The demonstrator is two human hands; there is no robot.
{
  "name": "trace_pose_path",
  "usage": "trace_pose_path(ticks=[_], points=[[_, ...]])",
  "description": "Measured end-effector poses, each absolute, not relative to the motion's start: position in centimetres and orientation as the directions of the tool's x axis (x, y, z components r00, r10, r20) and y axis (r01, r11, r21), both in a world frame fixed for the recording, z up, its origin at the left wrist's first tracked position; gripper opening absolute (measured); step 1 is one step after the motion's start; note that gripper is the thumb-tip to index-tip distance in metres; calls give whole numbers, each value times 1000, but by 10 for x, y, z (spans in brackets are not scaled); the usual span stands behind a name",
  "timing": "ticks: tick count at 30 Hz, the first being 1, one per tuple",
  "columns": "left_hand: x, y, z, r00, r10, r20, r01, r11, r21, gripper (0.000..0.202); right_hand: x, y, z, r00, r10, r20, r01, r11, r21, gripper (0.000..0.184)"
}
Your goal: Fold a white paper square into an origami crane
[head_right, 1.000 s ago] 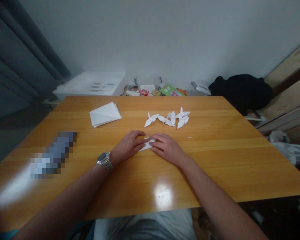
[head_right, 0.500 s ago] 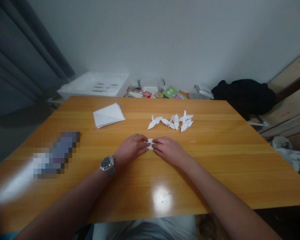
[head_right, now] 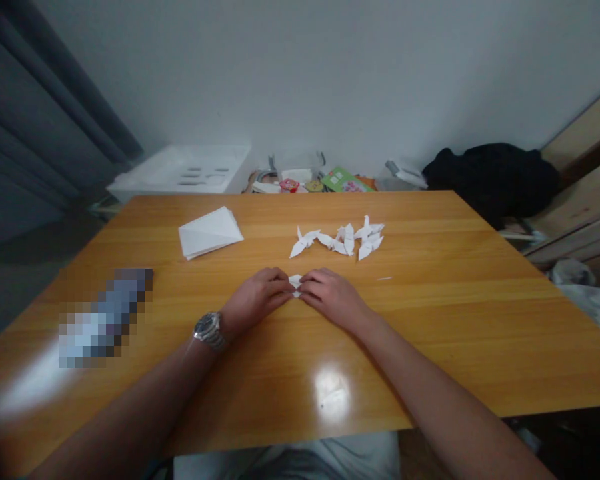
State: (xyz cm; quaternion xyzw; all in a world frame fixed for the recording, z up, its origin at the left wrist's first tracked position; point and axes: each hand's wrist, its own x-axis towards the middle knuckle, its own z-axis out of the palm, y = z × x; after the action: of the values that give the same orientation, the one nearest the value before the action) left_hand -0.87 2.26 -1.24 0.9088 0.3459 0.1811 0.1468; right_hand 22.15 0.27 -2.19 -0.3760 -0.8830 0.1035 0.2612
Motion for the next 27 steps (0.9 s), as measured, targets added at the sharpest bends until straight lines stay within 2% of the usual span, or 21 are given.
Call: trace_pose_path(ticks=[9,16,23,27], points=[[-7,21,-12,607,748,269,538,-636,553,17,215,2,-22,-459,801,384,612,598,-517,8],[-2,22,-14,569,784,249,572,-595,565,16,212,4,-22,-442,818,369,577,574,-580,6],[1,22,-15,498,834,236,562,-518,645,11,209,6,-21,-361,873,327,566,484,-667,6],[5,22,-16,452,862,228,576,-478,663,14,209,6,-19,-332,894,300,584,445,-679,6]])
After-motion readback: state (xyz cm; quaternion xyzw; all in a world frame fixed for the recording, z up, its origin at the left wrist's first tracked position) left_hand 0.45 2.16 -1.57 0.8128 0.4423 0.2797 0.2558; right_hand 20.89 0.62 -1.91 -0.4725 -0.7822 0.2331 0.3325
